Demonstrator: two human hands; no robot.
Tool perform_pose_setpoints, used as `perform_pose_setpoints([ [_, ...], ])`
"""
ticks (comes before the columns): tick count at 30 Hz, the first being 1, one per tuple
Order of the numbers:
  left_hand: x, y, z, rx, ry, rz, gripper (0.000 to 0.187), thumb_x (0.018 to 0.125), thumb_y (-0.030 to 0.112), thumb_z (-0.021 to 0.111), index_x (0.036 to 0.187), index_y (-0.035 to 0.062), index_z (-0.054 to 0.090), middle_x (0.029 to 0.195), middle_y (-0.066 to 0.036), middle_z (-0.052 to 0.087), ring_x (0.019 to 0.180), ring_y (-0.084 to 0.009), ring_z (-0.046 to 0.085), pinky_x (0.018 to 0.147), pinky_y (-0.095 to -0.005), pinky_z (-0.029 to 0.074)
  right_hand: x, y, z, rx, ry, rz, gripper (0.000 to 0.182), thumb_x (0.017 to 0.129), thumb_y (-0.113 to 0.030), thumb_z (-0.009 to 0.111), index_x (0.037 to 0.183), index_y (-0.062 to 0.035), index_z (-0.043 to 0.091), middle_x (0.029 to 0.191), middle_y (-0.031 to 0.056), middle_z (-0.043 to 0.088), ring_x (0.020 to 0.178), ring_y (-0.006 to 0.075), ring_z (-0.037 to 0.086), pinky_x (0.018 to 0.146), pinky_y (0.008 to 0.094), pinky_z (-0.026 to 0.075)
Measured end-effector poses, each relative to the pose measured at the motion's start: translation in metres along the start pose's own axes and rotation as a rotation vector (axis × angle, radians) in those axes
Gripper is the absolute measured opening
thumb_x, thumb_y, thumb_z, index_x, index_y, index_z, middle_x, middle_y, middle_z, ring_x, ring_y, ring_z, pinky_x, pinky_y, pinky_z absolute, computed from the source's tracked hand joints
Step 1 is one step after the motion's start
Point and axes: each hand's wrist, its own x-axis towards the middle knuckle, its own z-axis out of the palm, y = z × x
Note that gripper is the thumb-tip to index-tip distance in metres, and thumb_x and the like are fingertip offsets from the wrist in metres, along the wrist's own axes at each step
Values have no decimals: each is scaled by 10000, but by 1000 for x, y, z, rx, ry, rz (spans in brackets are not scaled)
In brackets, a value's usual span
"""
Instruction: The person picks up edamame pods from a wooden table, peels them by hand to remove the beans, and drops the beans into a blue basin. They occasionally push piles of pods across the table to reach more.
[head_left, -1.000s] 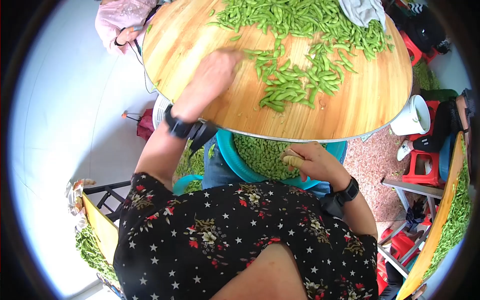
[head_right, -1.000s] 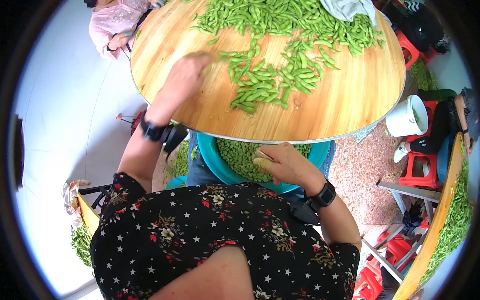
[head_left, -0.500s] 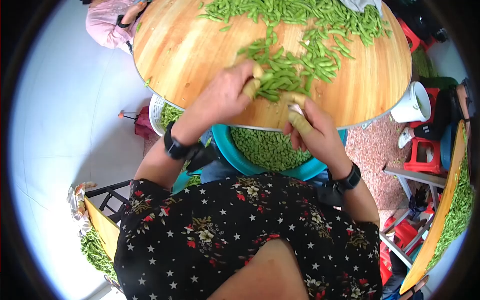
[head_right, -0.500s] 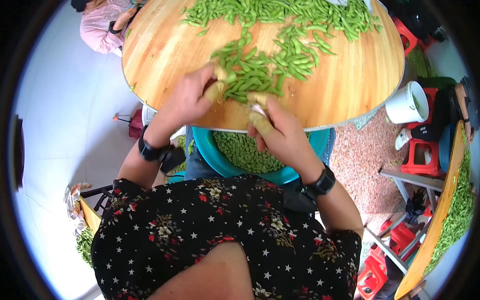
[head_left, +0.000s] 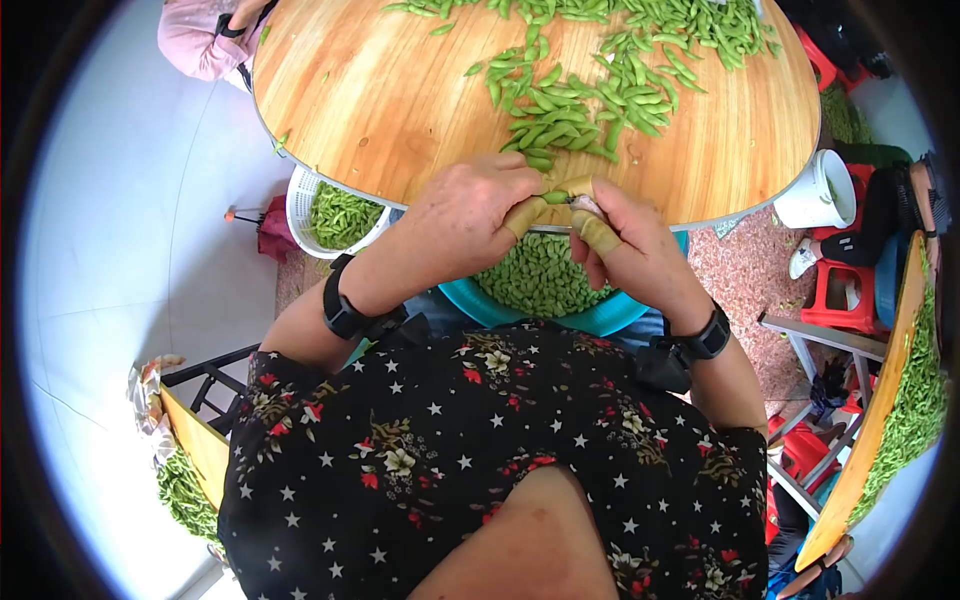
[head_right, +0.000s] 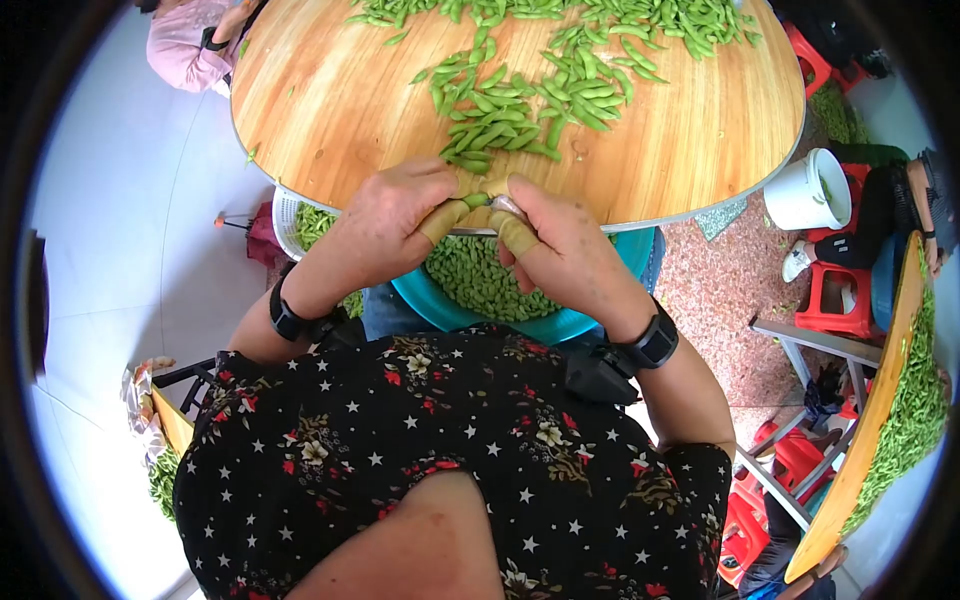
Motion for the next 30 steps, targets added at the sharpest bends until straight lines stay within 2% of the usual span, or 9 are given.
perform_pose_setpoints([
  [3,-2,7,-6,61,-54,-8,111,854,103,603,857,-7,593,748,-163,555,720,-358,574,617,-429,459,-1,-2,-3,-84,-56,31,94,939,-126,481,931,-34,468,657,108,588,497,220,594,470,323,455],
  [5,-4,12,-9,89,-93,-23,115,852,109,605,836,-3,584,731,-160,547,711,-355,571,609,-432,454,0,4,-2,-360,22,-286,57,905,-87,495,926,-38,477,652,189,573,584,369,596,518,406,465],
  [9,-10,17,-5,-24,-108,-6,116,817,82,639,805,-4,562,720,-151,537,698,-352,564,588,-429,439,-7,-4,0,-575,22,-352,59,870,-53,501,925,-41,485,679,267,535,694,468,550,583,467,459],
  [12,-13,19,-3,-69,-87,26,129,780,52,665,798,-6,551,730,-136,530,690,-347,560,579,-416,436,-2,1,-8,-593,-2,-447,53,909,-106,500,914,-55,490,630,202,558,544,361,577,482,407,448],
  [14,-13,19,-2,-75,-70,53,142,760,37,676,795,-6,546,736,-126,526,685,-342,558,574,-410,434,2,-7,-23,148,-401,267,101,952,-171,486,919,-77,498,602,94,564,418,179,529,376,303,383],
  [15,-13,18,1,-78,-40,99,146,738,29,678,787,0,544,738,-112,524,676,-327,555,566,-402,433,2,1,-22,346,-427,307,157,981,-228,465,917,-91,507,608,6,543,395,48,455,339,212,313],
  [22,-10,17,7,244,74,227,109,654,52,603,733,70,531,691,-49,468,648,-233,548,562,-348,418,-4,4,-1,480,-272,338,119,948,-184,540,892,-78,538,615,3,531,426,74,468,389,215,354],
  [27,-6,18,17,287,189,194,133,648,42,654,754,61,576,721,-54,497,697,-236,544,583,-336,410,-4,22,16,-105,260,-178,203,837,-139,655,803,-41,480,601,-12,402,554,79,368,496,264,339],
  [30,-4,24,17,269,244,200,169,644,26,709,782,55,616,749,-63,531,724,-243,545,585,-346,415,-7,16,7,61,168,3,226,805,-136,662,777,-33,462,602,28,368,563,104,339,493,296,325],
])
